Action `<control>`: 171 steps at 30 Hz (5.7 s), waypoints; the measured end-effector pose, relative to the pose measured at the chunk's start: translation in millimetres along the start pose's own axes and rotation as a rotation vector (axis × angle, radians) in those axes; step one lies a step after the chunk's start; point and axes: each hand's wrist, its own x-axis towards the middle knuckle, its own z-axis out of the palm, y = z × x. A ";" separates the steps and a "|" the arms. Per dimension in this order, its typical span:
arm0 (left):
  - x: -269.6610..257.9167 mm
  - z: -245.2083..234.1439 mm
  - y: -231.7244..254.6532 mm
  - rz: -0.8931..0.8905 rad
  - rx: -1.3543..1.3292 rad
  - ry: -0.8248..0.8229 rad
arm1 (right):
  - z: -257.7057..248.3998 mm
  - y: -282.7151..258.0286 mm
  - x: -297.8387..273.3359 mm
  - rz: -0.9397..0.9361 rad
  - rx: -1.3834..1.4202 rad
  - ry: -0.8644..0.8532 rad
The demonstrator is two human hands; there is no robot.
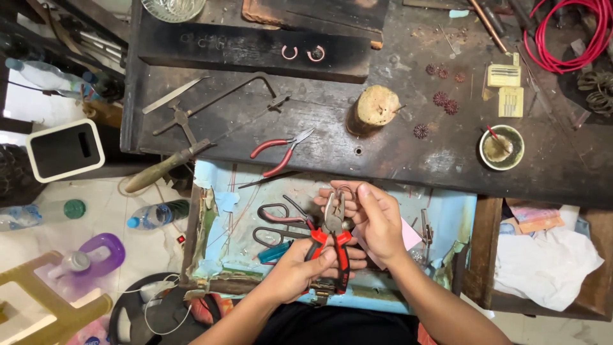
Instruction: Shaping and bending small metal rings using pliers at a jewelry workbench.
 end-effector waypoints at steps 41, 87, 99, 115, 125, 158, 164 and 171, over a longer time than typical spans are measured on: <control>-1.9 1.9 -7.4 0.108 0.116 -0.011 | -5.0 -8.5 3.2 -0.268 -0.337 0.262; -6.3 2.1 -2.2 0.026 0.007 -0.073 | 0.2 -0.7 -9.8 -0.099 0.105 -0.100; -8.0 2.0 1.4 0.020 -0.012 -0.072 | 1.1 -2.0 -9.4 -0.091 0.059 -0.103; -6.9 -0.2 -3.4 0.011 -0.037 0.013 | 3.6 2.8 -5.1 -0.067 0.015 -0.074; 3.5 3.6 -0.5 -0.065 -0.178 0.259 | 5.4 25.4 9.8 0.060 0.057 -0.077; 8.8 -2.2 16.4 -0.026 -0.118 0.189 | 10.8 16.2 18.8 0.038 -0.005 -0.097; 8.3 -2.6 20.1 -0.017 -0.087 0.168 | 10.5 16.9 19.5 0.036 -0.005 -0.091; 8.0 -6.8 18.1 -0.044 -0.112 0.179 | 11.2 16.7 19.4 0.033 -0.013 -0.095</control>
